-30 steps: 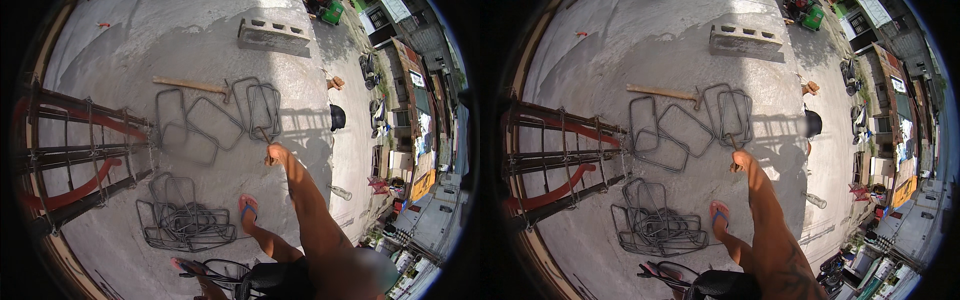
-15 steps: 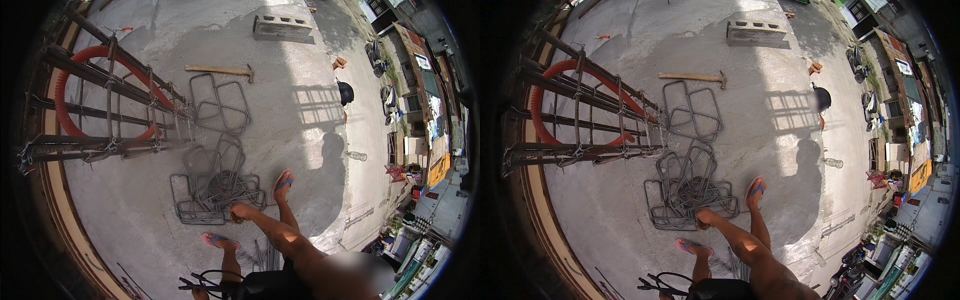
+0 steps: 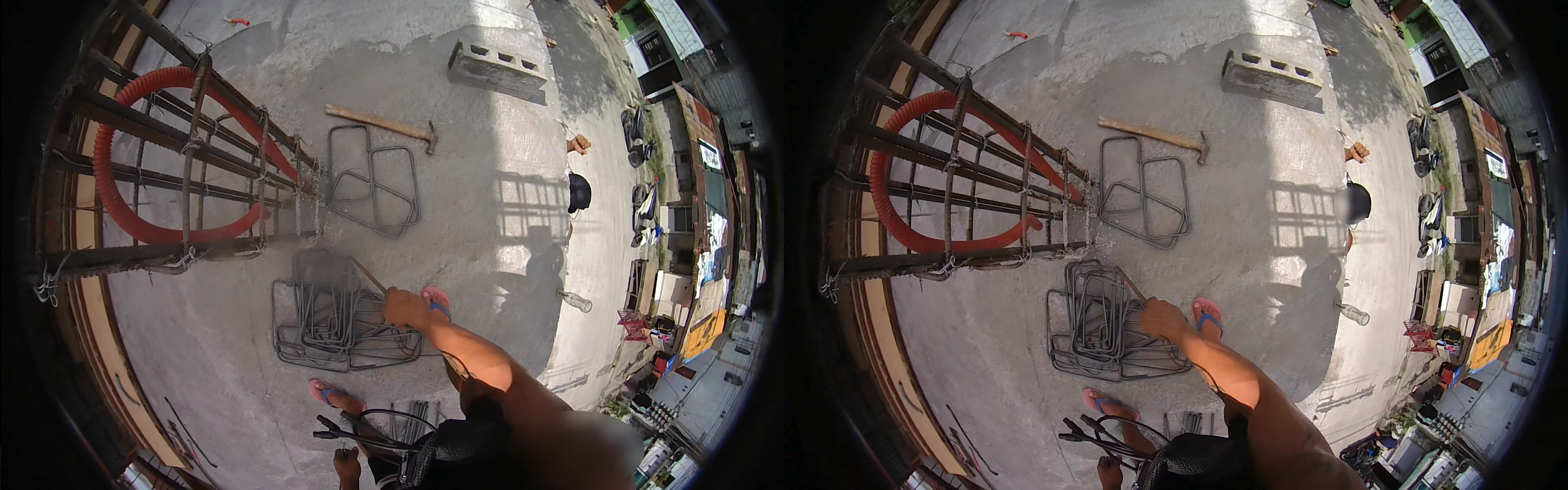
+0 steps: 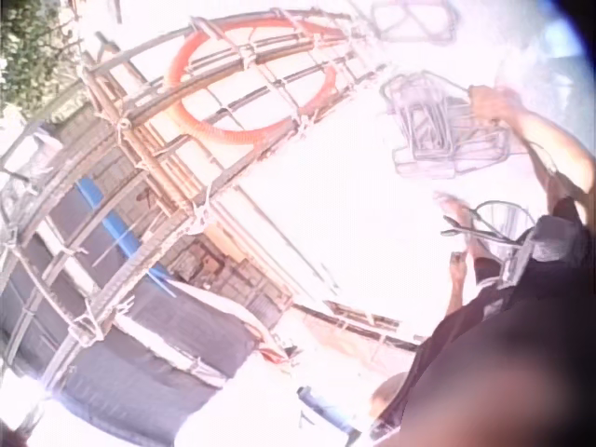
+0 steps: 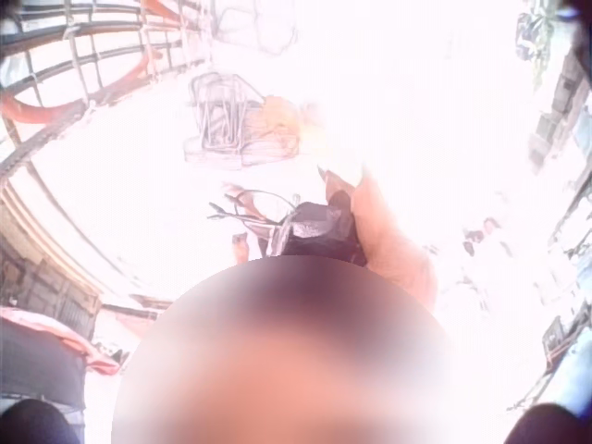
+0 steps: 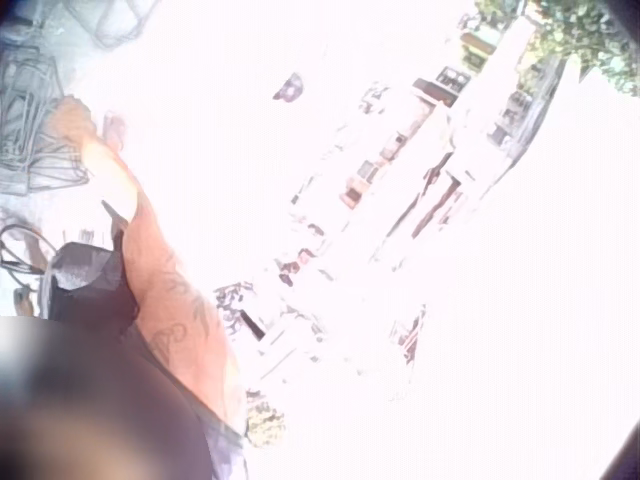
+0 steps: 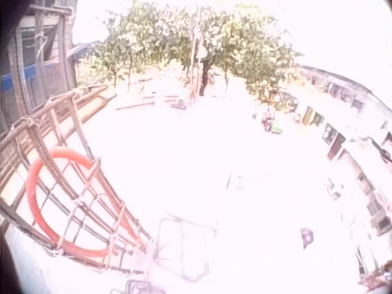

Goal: The person assembles a rebar cage by bending and tying metal rods together using a metal rod as a tool. They repeatedly bend the rods into shape and secure them to a vertical rebar structure.

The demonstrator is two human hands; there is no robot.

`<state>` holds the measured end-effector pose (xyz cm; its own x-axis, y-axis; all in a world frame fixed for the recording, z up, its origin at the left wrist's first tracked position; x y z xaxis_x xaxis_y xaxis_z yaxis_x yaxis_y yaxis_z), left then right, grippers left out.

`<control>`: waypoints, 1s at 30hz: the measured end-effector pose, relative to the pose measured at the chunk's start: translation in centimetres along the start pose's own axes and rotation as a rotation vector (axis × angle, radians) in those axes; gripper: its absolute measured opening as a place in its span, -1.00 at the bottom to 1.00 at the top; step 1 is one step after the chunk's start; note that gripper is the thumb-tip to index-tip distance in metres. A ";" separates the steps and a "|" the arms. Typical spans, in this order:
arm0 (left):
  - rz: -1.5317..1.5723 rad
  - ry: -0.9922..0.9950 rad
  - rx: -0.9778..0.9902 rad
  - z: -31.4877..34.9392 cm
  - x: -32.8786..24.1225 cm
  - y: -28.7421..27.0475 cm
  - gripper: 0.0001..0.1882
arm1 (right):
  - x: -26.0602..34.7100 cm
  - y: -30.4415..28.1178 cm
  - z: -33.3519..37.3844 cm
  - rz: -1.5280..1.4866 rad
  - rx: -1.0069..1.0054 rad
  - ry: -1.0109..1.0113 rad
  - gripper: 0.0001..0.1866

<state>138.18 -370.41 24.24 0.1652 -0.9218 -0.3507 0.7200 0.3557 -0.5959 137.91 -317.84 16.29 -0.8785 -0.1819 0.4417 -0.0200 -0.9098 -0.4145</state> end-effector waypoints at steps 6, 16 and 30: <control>-0.083 0.458 0.132 -1.8 -1.6 7.3 -0.77 | -8.0 -10.5 -11.1 0.311 -0.150 -0.169 -0.69; 0.030 -0.111 0.049 2.1 3.0 1.4 -0.72 | -13.5 2.3 -12.3 0.119 0.470 0.167 -0.73; 0.073 0.017 -0.057 1.1 7.5 -10.6 -0.81 | 2.0 19.7 11.3 -1.116 0.648 0.201 -0.75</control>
<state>132.48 -381.29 28.72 0.2036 -0.8907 -0.4064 0.6671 0.4301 -0.6083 141.14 -340.36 18.01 -0.5949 0.7902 0.1472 -0.5970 -0.5570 0.5774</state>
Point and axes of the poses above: each hand's wrist, its own z-axis away from the middle knuckle, its own y-axis out of the palm, x = y × z, the point moved 6 cm from there along -z, towards the middle knuckle, and after that the axes turned 1 degree about -z, right-handed, at the moved point
